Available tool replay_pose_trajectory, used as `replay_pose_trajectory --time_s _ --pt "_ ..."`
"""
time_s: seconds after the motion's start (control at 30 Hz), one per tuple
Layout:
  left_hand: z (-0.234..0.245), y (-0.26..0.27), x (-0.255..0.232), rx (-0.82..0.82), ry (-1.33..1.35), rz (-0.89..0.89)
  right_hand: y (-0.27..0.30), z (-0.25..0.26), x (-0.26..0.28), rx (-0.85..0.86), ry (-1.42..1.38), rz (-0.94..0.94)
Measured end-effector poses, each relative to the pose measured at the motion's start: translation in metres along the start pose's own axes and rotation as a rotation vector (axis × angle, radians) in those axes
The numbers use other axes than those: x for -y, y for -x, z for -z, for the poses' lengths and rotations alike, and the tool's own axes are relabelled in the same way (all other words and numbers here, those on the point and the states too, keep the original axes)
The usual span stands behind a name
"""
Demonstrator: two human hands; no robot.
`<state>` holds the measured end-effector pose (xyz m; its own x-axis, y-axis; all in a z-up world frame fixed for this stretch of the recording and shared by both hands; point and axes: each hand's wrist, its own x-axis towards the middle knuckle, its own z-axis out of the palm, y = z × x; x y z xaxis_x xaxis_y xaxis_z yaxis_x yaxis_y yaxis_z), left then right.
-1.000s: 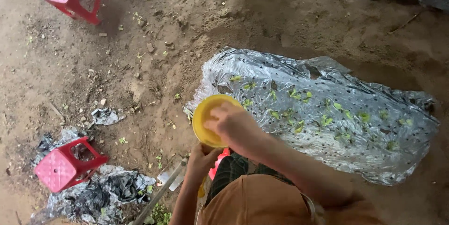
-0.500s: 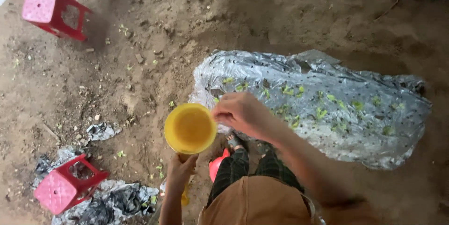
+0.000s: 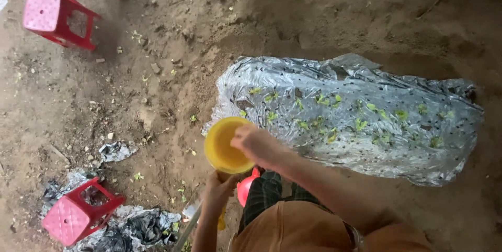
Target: Watering individual seedlings in a nursery using a small bowl.
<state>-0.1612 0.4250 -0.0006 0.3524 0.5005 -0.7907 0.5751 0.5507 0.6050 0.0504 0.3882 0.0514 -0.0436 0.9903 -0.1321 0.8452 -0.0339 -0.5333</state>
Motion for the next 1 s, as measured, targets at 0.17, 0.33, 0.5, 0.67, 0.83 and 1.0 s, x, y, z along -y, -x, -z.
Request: replay_pose_trajectory --time_s 0.17,0.33,0.5,0.67,0.83,1.0 --pt "-0.021 0.001 -0.008 0.022 -0.035 -0.038 -0.016 -0.036 -0.001 0.633 0.4 -0.126" --pt "-0.03 0.015 -0.022 0.037 -0.097 -0.053 0.015 0.018 0.016 0.419 0.393 -0.005" --pt "-0.024 0.007 -0.004 0.073 0.111 -0.177 0.012 0.004 -0.007 0.389 0.014 0.013" --pt "-0.013 0.015 0.003 -0.054 -0.07 -0.15 0.015 0.105 0.035 -0.277 -0.438 0.487" --pt "0.001 0.024 0.013 -0.148 -0.034 0.056 0.017 0.135 0.003 0.199 -1.541 0.965" --pt "0.017 0.02 0.04 -0.236 0.063 0.043 0.001 0.045 -0.048 0.197 -0.632 -0.46"
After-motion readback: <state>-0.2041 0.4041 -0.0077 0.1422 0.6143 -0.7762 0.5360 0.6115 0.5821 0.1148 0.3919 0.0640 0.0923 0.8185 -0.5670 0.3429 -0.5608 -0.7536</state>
